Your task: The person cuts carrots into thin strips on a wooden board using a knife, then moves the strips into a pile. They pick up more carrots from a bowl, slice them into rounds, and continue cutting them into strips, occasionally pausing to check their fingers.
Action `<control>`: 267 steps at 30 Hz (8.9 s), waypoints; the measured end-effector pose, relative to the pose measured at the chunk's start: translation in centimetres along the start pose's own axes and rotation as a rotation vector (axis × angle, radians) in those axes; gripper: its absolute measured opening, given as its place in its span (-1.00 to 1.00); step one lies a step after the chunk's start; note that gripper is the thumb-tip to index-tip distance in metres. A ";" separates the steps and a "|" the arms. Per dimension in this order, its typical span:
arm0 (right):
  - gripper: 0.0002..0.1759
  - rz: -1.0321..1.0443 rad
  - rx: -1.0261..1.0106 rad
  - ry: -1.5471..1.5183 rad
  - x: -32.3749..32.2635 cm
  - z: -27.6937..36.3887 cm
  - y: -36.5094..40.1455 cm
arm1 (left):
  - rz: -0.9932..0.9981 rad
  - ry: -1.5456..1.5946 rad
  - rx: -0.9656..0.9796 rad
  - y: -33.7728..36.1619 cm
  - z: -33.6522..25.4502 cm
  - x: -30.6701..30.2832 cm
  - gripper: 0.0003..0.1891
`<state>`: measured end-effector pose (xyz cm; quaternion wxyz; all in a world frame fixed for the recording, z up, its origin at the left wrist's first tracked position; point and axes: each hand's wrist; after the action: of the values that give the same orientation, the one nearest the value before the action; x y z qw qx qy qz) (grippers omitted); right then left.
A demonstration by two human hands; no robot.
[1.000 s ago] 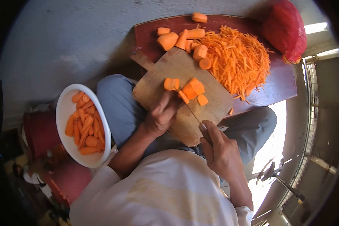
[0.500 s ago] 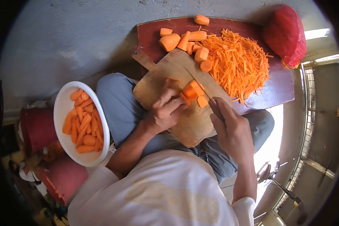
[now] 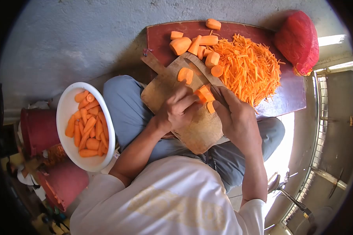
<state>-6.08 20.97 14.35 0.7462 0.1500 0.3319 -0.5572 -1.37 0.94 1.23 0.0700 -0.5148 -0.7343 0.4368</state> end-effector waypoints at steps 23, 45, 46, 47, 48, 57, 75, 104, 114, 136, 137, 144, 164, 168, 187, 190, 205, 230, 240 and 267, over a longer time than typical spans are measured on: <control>-0.61 0.062 -0.032 -0.037 1.7 -4.9 2.2 | -0.013 -0.120 0.012 2.0 -1.3 -1.0 -0.66; -0.57 0.003 0.079 -0.003 0.0 -1.9 1.4 | -0.021 -0.073 -0.129 1.7 -1.6 -1.6 -0.70; -0.53 0.017 0.053 -0.010 -0.3 -1.5 2.1 | -0.022 -0.050 -0.142 1.8 -1.5 -1.6 -0.75; -0.51 0.023 0.033 -0.025 -0.5 -1.2 3.0 | -0.022 -0.044 -0.132 1.9 -1.5 -1.7 -0.76; -0.49 0.029 0.014 -0.039 -0.7 -1.0 3.9 | -0.021 -0.038 -0.122 1.7 -1.6 -1.8 -0.76; -0.42 0.137 -0.025 0.003 -2.3 0.1 8.4 | 0.028 -0.087 -0.001 2.0 -1.4 -2.6 -0.60; -0.40 0.225 -0.075 0.168 -2.6 0.9 9.0 | 0.081 -0.167 0.009 1.8 -2.3 -2.9 -0.60; -0.49 0.155 -0.068 0.036 0.9 -2.0 5.7 | 0.025 -0.151 -0.035 3.2 -1.8 -2.1 -0.58; -0.44 0.202 -0.058 0.057 -1.4 -0.1 8.0 | 0.020 -0.143 0.013 2.6 -2.2 -2.6 -0.60; -0.47 0.189 -0.158 0.079 4.2 -3.8 5.6 | 0.013 -0.198 0.037 3.0 -2.1 -2.0 -0.60; -0.48 0.176 -0.156 0.026 4.0 -4.4 5.2 | 0.009 -0.196 0.037 3.0 -2.2 -1.9 -0.58; -0.50 0.133 -0.009 -0.079 0.0 -0.7 6.1 | -0.010 -0.120 -0.021 3.1 -1.9 -2.2 -0.50; -0.48 0.132 -0.133 -0.005 3.0 -1.9 6.6 | -0.007 -0.191 0.022 3.4 -1.8 -2.3 -0.60; -0.49 0.141 -0.152 0.028 3.8 -2.4 5.8 | -0.034 -0.177 0.008 3.4 -1.8 -1.8 -0.61; -0.61 0.176 0.080 -0.269 3.3 -5.6 4.1 | -0.008 -0.210 -0.063 2.3 -1.9 -0.9 -0.61; -0.58 0.170 0.106 -0.304 2.8 -5.7 4.2 | 0.007 -0.235 -0.071 2.6 -1.5 -0.8 -0.53; -0.51 0.135 0.199 -0.407 3.2 -6.0 5.1 | -0.021 -0.223 -0.096 2.2 -1.4 -1.3 -0.63; -0.53 0.075 0.005 -0.206 1.9 -6.3 3.3 | 0.296 0.082 -0.371 1.6 -3.0 -4.0 -0.55; -0.51 0.119 0.115 -0.214 0.5 -3.7 7.7 | 0.264 -0.060 -0.374 1.7 -2.9 -4.0 -0.55; -0.39 0.223 0.093 -0.124 -0.3 -1.9 9.1 | -0.049 -0.161 -0.309 2.2 -1.9 -2.8 -0.66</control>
<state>1.66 25.39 11.81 0.8149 0.1856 0.2402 -0.4937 2.52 -0.05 1.77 -0.0584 -0.4646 -0.8083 0.3568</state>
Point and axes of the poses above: each hand's wrist, its own y-axis away from the middle knuckle, its own x-axis out of the palm, z = x × y, and after that the axes turned 13 degrees about -z, right-handed
